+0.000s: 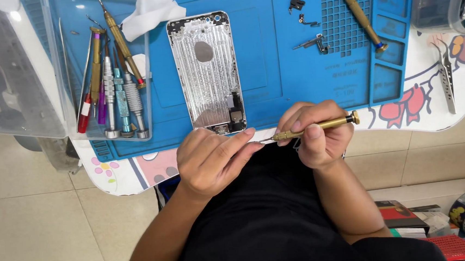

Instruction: The person disassembles a smartphone at a repair bench. They use a precision screwdriver to remove screws from the phone's midframe, pick out small screws and components, pry at the frame edge, and hold and turn the phone chassis to work on different sides while small parts sit on the blue screw mat.

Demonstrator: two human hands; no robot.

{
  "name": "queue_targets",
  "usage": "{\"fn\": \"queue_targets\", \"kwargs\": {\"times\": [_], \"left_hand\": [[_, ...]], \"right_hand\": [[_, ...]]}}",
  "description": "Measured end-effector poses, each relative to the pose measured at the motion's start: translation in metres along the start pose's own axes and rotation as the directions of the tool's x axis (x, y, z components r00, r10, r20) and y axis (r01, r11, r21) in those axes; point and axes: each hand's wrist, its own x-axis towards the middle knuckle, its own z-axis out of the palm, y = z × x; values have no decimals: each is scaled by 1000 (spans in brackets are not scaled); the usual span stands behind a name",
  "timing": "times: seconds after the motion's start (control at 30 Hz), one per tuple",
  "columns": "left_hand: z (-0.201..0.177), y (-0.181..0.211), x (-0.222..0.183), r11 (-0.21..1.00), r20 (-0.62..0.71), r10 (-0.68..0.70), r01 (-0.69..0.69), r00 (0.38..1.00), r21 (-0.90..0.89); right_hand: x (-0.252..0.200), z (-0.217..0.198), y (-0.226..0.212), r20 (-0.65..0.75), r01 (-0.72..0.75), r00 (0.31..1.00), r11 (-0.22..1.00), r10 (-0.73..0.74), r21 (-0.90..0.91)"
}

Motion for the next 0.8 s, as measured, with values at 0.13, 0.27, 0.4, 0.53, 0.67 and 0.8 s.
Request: {"fn": "queue_targets", "kwargs": {"times": [0.13, 0.27, 0.4, 0.53, 0.67, 0.8], "left_hand": [[1, -1, 0, 1000, 8, 12, -12, 1000, 6], [-1, 0, -1, 1000, 20, 7, -7, 1000, 18], [0, 1, 2, 1000, 12, 10, -10, 1000, 18], [0, 0, 0, 1000, -4, 21, -21, 1000, 12], [1, 0, 0, 1000, -14, 28, -28, 999, 8], [2, -1, 0, 999, -24, 39, -38, 999, 12]], "right_hand": [[-1, -2, 1, 30, -2, 1000, 1000, 2, 1], [0, -1, 0, 34, -23, 999, 999, 24, -30], [1, -1, -1, 41, -26, 999, 999, 28, -42], [2, 0, 0, 43, -24, 999, 998, 26, -58], [1, 1, -1, 33, -33, 999, 999, 34, -42], [1, 0, -1, 36, -27, 999, 998, 29, -52]]}}
